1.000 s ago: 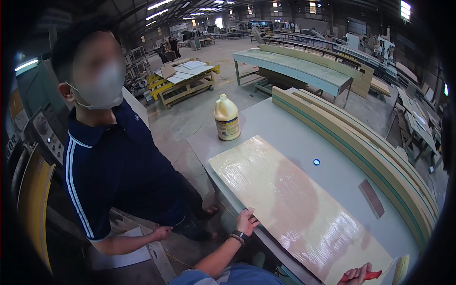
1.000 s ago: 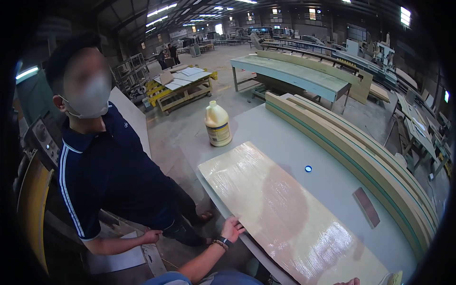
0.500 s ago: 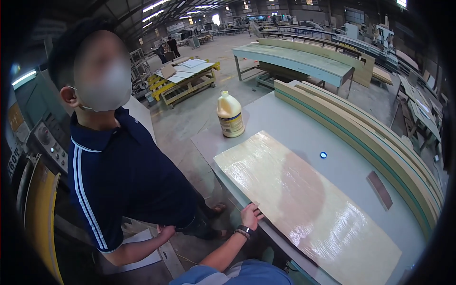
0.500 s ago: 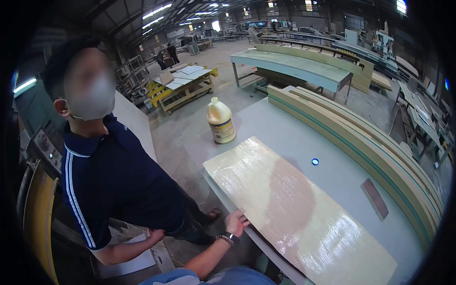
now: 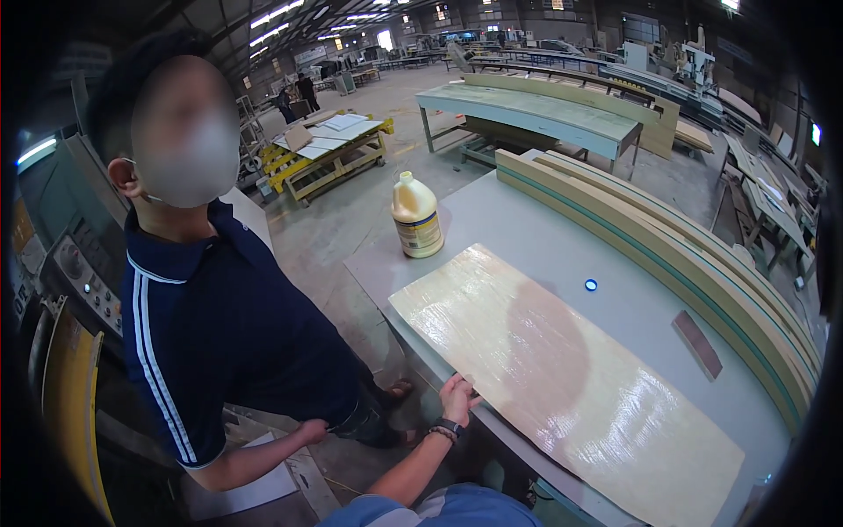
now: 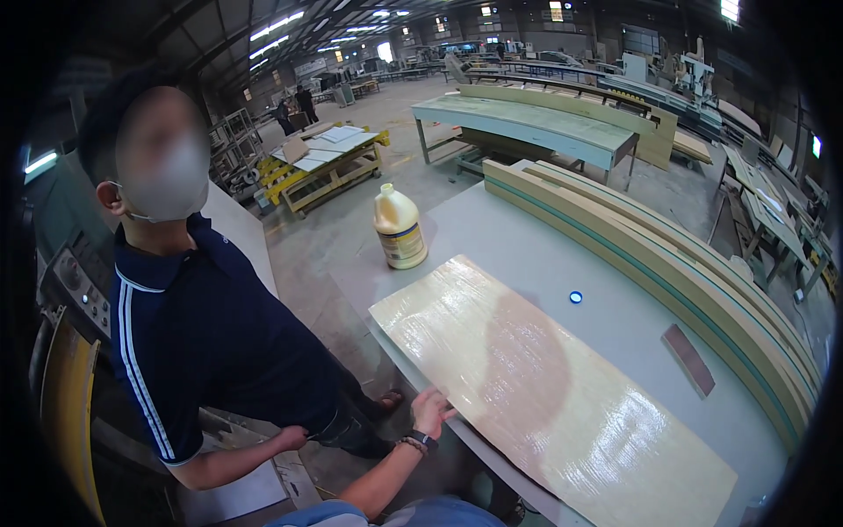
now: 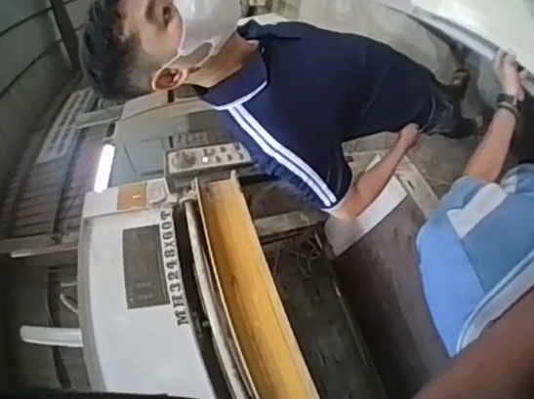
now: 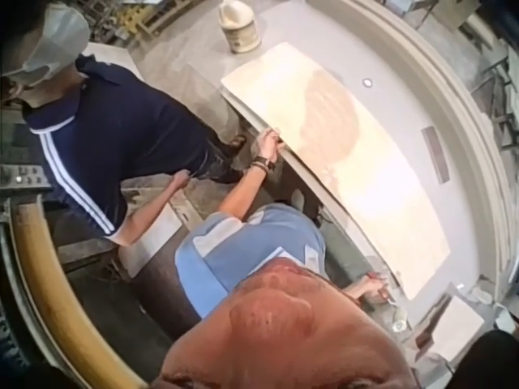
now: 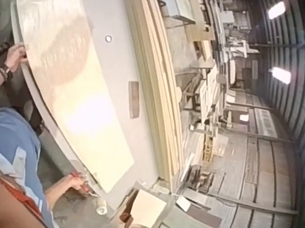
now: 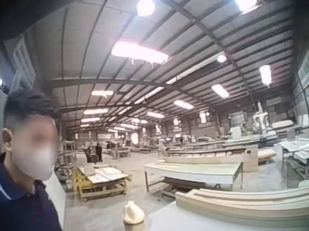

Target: Applying glue to a wooden board using a manual roller.

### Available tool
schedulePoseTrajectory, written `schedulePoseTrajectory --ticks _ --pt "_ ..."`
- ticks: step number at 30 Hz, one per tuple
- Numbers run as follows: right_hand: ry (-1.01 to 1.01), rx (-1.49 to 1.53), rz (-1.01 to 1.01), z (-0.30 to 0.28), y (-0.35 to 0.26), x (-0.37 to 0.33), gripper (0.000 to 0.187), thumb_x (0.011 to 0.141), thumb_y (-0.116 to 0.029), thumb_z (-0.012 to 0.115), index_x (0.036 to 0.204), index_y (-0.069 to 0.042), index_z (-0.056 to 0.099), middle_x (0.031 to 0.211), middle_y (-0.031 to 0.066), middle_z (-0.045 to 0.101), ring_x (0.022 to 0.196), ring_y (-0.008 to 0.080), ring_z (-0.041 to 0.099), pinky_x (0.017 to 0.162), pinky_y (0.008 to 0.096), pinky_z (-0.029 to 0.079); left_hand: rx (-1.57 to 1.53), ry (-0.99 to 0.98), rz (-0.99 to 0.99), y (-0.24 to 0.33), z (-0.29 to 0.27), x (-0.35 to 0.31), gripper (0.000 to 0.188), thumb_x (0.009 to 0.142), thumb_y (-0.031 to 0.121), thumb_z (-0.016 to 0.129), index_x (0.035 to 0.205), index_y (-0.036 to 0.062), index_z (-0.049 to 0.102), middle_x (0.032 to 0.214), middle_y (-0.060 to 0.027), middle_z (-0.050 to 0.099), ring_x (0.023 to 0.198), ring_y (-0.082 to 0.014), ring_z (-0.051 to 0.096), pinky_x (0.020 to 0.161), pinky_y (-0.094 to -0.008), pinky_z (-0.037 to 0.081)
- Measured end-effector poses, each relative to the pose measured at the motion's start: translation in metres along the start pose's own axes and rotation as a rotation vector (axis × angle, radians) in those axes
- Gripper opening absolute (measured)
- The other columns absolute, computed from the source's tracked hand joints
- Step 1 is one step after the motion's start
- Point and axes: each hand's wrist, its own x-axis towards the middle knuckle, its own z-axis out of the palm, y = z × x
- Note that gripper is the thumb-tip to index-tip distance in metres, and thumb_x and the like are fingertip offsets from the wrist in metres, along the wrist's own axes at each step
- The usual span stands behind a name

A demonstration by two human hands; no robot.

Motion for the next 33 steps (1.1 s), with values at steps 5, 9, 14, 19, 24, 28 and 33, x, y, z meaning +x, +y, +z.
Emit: schedulePoseTrajectory --ticks 5,9,14,19,24,28,33 --pt "-0.030 0.017 0.037 0.013 -0.001 -0.016 0.028 0.086 -0.049 0.057 0.079 -0.023 0.050 0.060 0.0021 0.041 0.047 0.0202 0.040 0.045 0.0379 0.036 -0.003 -0.062 0.000 0.004 -0.010 0.008 0.024 0.089 0.005 0.057 0.111 0.0010 0.063 0.075 0.0066 0.047 0.066 -0.0046 0.049 0.076 -0.0383 0.062" --pt "-0.362 -0.039 0.166 0.014 -0.007 -0.014 0.022 0.080 -0.028 0.057 0.062 -0.022 0.047 0.057 -0.0002 0.043 0.047 0.0163 0.041 0.045 0.0313 0.037 -0.008 -0.035 -0.040 0.015 0.000 0.000 0.025 0.089 0.005 0.058 0.114 0.0012 0.061 0.077 0.0047 0.051 0.065 -0.0061 0.051 0.077 -0.0407 0.063" --pt "-0.308 -0.047 0.208 0.043 -0.015 -0.037 0.021 0.082 -0.028 0.055 0.064 -0.022 0.048 0.057 -0.0026 0.043 0.047 0.0136 0.038 0.042 0.0275 0.031 -0.008 -0.027 -0.052 -0.001 -0.014 0.016 0.030 0.088 0.009 0.064 0.116 0.0032 0.058 0.083 0.0025 0.055 0.070 -0.0073 0.053 0.077 -0.0407 0.063" --pt "-0.306 -0.139 0.111 0.045 -0.010 -0.030 0.028 0.087 -0.046 0.056 0.076 -0.021 0.055 0.062 -0.0026 0.048 0.050 0.0126 0.043 0.041 0.0266 0.032 -0.009 -0.027 -0.053 -0.009 -0.024 0.032 0.033 0.088 0.010 0.066 0.119 0.0024 0.056 0.086 0.0009 0.056 0.071 -0.0084 0.054 0.079 -0.0410 0.062" --pt "-0.207 -0.210 0.068 0.062 -0.011 -0.065 0.033 0.086 -0.055 0.054 0.085 -0.022 0.060 0.064 -0.0037 0.050 0.050 0.0113 0.045 0.042 0.0256 0.034 -0.033 0.001 -0.004 -0.011 -0.031 0.042 0.040 0.088 0.010 0.066 0.124 0.0003 0.053 0.102 -0.0068 0.064 0.084 -0.0161 0.064 0.081 -0.0414 0.061" --pt "-0.242 -0.191 0.174 0.029 0.008 -0.006 0.032 0.084 -0.055 0.054 0.083 -0.023 0.057 0.061 -0.0038 0.049 0.055 0.0125 0.049 0.044 0.0267 0.037 -0.054 0.032 0.018 -0.017 -0.031 0.050 0.040 0.089 0.009 0.064 0.126 -0.0008 0.051 0.111 -0.0131 0.066 0.095 -0.0224 0.067 0.079 -0.0399 0.061" --pt "-0.482 0.008 0.076 0.009 0.021 0.022 0.030 0.087 -0.048 0.052 0.076 -0.020 0.056 0.062 -0.0026 0.052 0.060 0.0143 0.052 0.055 0.0330 0.046 -0.096 0.055 0.001 -0.007 -0.026 0.048 0.034 0.091 0.009 0.059 0.123 -0.0005 0.053 0.110 -0.0142 0.066 0.094 -0.0245 0.069 0.076 -0.0387 0.061"
